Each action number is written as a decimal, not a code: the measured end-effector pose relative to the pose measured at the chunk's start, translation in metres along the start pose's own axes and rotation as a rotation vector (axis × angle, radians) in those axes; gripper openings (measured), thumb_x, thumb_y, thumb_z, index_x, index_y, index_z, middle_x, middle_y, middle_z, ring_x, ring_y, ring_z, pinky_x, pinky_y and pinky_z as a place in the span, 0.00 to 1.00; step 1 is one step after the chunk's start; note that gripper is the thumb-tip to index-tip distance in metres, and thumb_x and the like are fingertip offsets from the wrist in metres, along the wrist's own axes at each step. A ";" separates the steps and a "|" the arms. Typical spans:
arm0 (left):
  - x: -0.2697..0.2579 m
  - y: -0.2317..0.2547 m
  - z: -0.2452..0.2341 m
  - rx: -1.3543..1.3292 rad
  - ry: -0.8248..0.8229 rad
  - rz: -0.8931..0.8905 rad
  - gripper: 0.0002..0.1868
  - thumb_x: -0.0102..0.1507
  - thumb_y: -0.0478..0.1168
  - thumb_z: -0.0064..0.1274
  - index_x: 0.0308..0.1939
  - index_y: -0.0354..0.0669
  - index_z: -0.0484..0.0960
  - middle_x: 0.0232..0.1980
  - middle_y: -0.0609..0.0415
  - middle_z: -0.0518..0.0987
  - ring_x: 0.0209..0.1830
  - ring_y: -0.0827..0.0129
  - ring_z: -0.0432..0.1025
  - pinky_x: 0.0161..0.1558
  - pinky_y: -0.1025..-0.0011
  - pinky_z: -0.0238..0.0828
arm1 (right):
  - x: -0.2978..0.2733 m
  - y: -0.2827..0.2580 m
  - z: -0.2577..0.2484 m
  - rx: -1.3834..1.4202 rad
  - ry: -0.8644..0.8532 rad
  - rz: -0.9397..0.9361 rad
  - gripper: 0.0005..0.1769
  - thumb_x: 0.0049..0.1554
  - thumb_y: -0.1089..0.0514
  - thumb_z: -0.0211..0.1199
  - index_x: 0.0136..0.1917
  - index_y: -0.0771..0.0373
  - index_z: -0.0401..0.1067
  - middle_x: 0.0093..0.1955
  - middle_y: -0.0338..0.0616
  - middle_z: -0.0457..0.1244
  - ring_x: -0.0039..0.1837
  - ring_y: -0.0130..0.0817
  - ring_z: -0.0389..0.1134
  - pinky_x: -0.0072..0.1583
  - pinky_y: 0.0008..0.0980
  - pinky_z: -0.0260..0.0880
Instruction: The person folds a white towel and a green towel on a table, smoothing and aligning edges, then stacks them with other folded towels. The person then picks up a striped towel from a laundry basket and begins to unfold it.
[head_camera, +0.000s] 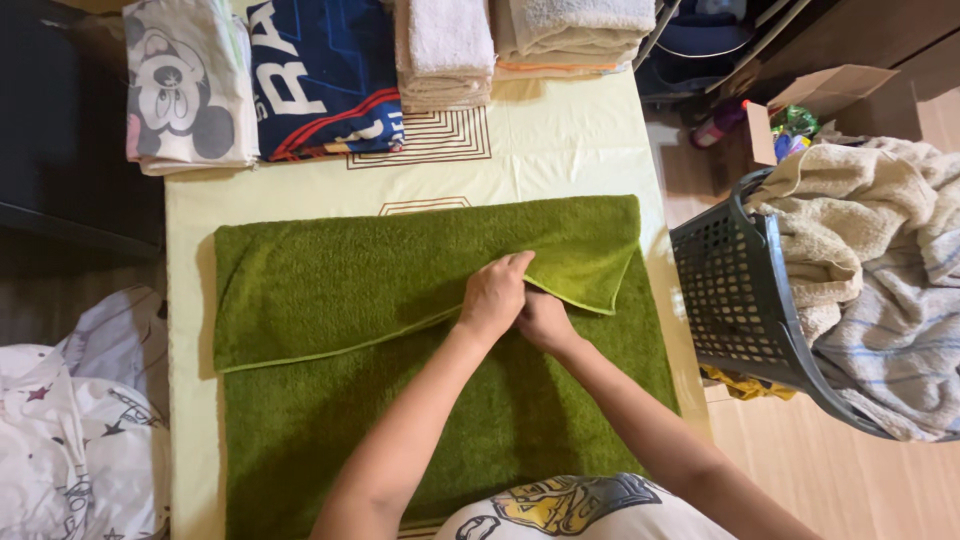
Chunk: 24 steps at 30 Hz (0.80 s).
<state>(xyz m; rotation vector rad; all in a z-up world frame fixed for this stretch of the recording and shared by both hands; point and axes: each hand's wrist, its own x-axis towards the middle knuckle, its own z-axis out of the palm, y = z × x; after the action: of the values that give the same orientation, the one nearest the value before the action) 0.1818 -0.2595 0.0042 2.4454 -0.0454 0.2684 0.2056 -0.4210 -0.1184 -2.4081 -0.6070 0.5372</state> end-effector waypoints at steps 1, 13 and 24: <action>0.000 0.001 0.002 -0.018 0.024 0.018 0.19 0.64 0.26 0.45 0.58 0.36 0.82 0.53 0.42 0.84 0.48 0.55 0.81 0.51 0.62 0.80 | 0.012 0.013 0.008 -0.018 0.061 -0.135 0.18 0.61 0.56 0.60 0.63 0.60 0.72 0.63 0.53 0.67 0.66 0.47 0.68 0.66 0.43 0.68; -0.029 -0.016 -0.020 -0.254 -0.405 0.039 0.26 0.65 0.45 0.55 0.67 0.45 0.74 0.73 0.47 0.69 0.72 0.51 0.59 0.71 0.55 0.53 | 0.017 0.170 -0.150 0.242 0.649 0.209 0.19 0.71 0.54 0.52 0.67 0.65 0.75 0.66 0.61 0.67 0.65 0.51 0.67 0.67 0.47 0.67; -0.002 -0.096 -0.042 0.369 -0.351 -0.083 0.33 0.71 0.62 0.22 0.79 0.61 0.51 0.84 0.58 0.42 0.83 0.52 0.34 0.77 0.48 0.26 | 0.028 -0.001 -0.096 -0.656 0.147 -0.153 0.31 0.69 0.39 0.39 0.82 0.45 0.46 0.87 0.33 0.37 0.86 0.41 0.32 0.80 0.47 0.23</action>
<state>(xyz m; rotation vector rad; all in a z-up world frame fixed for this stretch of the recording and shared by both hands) 0.1814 -0.1580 -0.0242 2.8256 -0.0508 -0.2119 0.2762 -0.4480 -0.0536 -2.9328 -1.0126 0.0916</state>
